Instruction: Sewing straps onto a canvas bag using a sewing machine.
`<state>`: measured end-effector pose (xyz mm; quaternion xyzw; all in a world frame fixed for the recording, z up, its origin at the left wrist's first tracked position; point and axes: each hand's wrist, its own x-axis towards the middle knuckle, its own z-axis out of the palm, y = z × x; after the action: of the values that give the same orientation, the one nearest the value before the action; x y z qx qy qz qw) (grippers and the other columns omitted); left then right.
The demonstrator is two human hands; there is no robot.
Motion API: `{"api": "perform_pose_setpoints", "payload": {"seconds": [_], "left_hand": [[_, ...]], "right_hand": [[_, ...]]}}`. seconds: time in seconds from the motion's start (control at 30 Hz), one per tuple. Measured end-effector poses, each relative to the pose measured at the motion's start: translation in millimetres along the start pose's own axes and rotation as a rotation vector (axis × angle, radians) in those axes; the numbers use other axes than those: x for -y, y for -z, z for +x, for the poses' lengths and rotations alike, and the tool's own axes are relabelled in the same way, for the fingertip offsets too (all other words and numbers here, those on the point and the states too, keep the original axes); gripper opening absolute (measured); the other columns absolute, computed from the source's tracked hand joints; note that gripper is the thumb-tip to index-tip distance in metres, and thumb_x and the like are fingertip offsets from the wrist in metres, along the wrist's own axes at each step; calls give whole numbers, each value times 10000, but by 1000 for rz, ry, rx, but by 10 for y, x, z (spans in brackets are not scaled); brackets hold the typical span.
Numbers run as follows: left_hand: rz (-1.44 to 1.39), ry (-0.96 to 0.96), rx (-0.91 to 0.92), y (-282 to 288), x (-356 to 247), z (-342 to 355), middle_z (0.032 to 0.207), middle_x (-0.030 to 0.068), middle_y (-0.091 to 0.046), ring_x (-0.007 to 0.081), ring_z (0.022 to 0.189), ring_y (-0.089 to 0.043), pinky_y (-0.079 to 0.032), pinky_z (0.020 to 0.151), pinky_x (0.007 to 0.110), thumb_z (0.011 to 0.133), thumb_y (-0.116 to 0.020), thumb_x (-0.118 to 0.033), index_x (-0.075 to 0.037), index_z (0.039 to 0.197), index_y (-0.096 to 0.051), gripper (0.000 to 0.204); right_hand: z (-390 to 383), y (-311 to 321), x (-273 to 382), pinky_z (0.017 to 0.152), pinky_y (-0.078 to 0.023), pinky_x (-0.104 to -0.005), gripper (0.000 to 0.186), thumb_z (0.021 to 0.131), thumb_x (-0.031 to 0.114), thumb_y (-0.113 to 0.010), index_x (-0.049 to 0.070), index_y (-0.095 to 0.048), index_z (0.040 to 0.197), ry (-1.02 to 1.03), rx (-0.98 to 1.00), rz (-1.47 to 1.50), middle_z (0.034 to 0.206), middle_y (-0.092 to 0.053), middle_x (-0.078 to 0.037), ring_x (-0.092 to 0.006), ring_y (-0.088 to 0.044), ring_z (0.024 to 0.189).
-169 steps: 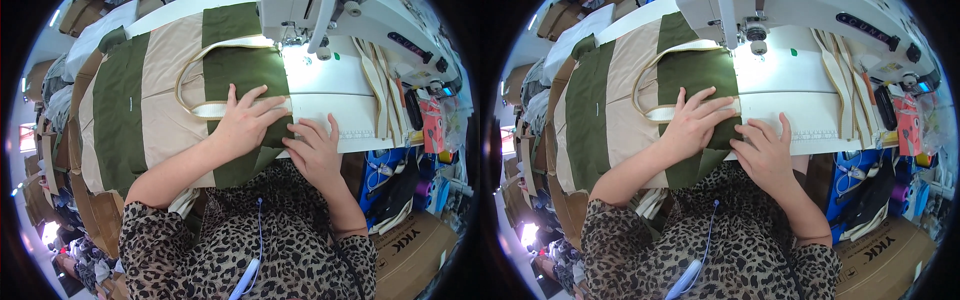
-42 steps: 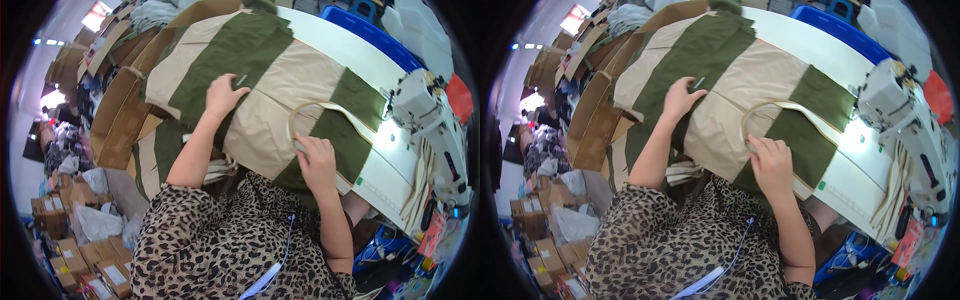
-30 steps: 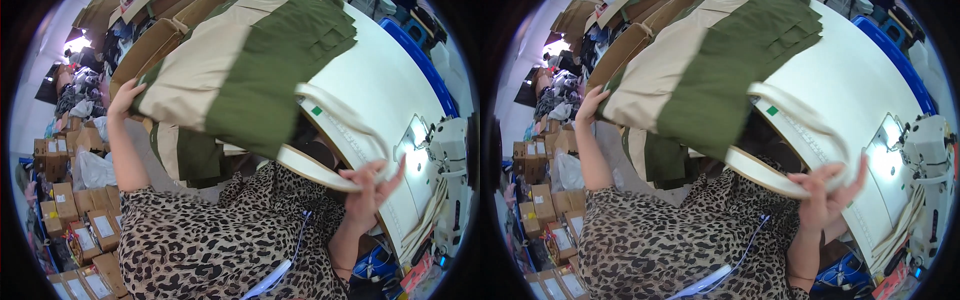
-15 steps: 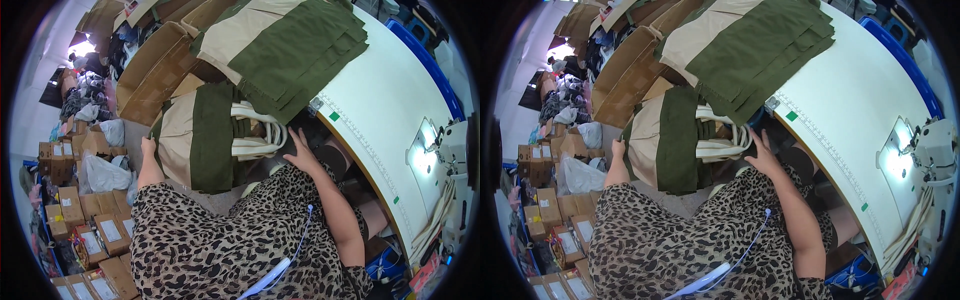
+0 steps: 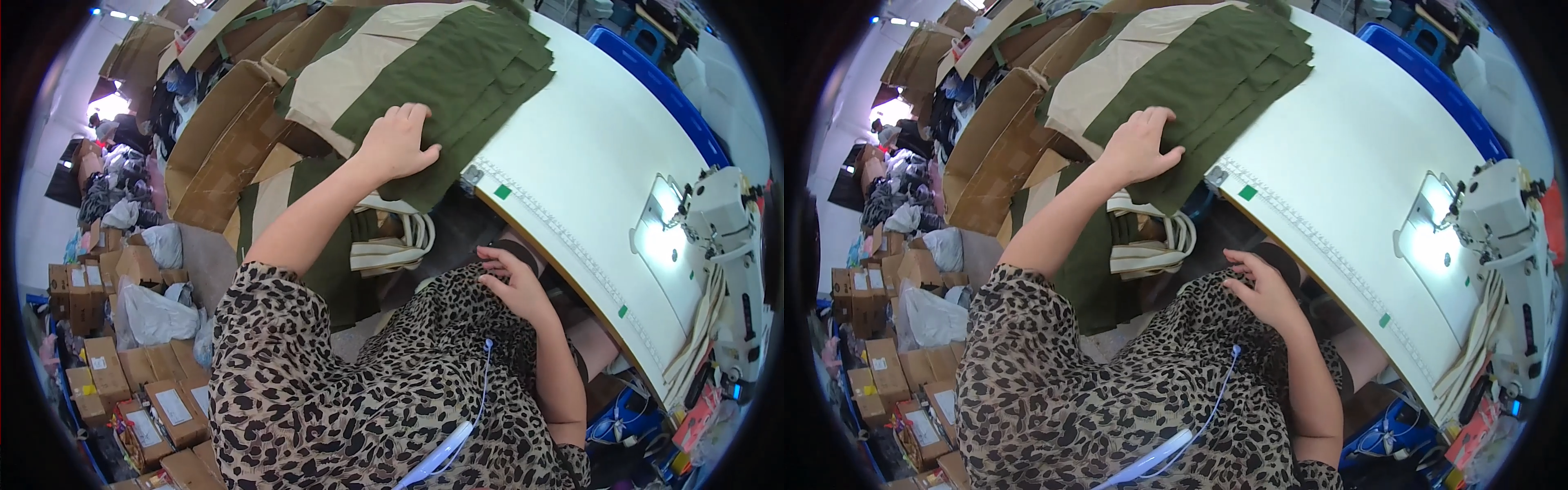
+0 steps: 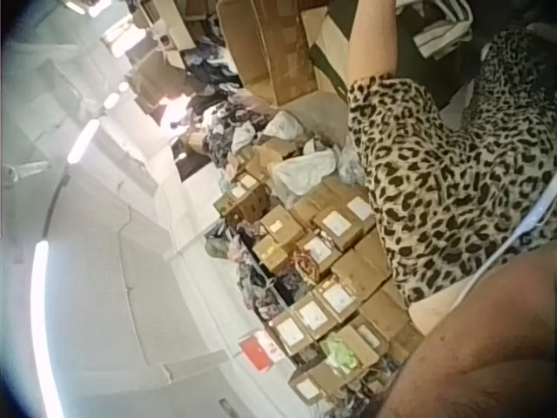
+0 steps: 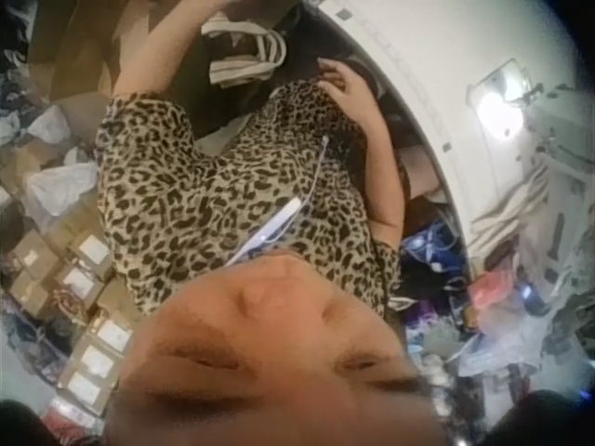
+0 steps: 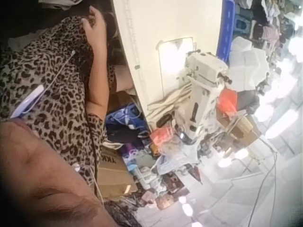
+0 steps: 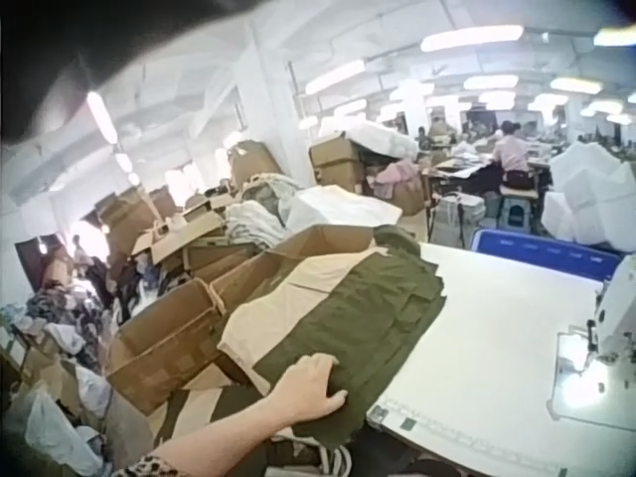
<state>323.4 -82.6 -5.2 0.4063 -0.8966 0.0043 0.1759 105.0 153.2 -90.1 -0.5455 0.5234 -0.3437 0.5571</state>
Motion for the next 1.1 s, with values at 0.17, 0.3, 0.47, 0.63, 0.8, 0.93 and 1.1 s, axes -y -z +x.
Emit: {"api": "perform_pose_setpoints", "payload": {"seconds": [0.17,0.3,0.47,0.63,0.8,0.93,1.1], "left_hand": [[15,126,250,33,159,345,1032,151,-692,339,964,-668,-542,849,433,829,-689,-216,-37,1013,-679,257],[-432,292,387,186,623,744,997,120,-749,256,888,-709,-544,823,375,859,-764,-281,-17,1027,-731,314],[-810,-148,96,62,-508,800,1176,113,-714,234,1008,-690,-536,899,334,916,-697,-158,-29,1066,-729,201],[-734,-397,600,-332,-1513,102,1403,27,-610,318,1524,-301,63,1131,781,911,-708,-229,-171,917,-673,68],[-784,-420,950,194,-1920,-213,1514,123,-478,374,1543,-218,29,1168,738,914,-722,-396,-171,1249,-641,411],[-750,-712,880,248,-1936,250,1268,203,-615,382,1199,-585,-483,1011,475,822,-769,-440,-13,1187,-661,572],[-319,-868,293,-319,-2004,1127,1535,133,-465,388,1459,-361,-324,1147,593,878,-740,-421,-160,1423,-551,633]], "right_hand": [[-402,130,33,1032,-489,-339,519,920,11,-675,8,-527,1418,14,-78,52,1375,-616,-107,-201,-610,1204],[-630,199,15,1015,-498,-350,509,913,40,-693,22,-553,1402,54,-119,144,1348,-633,-115,-216,-623,1192],[-918,344,213,952,-520,-317,508,866,-85,-638,-5,-567,1363,296,-389,121,1332,-634,-134,-208,-628,1158],[-950,422,520,1128,-375,-479,659,770,-10,-745,47,-550,1397,292,-824,-658,1412,-563,-176,-375,-524,1313],[-967,396,379,1181,-270,-581,627,791,99,-738,165,-588,1397,188,-713,-989,1397,-579,-77,-307,-503,1359],[-962,367,353,1180,-273,-577,548,796,105,-738,156,-634,1331,180,-766,-920,1296,-600,-69,-296,-519,1319],[-1005,309,304,1138,-320,-577,322,750,66,-761,147,-733,1060,216,-893,-901,1141,-620,-47,-275,-550,1214]]}}
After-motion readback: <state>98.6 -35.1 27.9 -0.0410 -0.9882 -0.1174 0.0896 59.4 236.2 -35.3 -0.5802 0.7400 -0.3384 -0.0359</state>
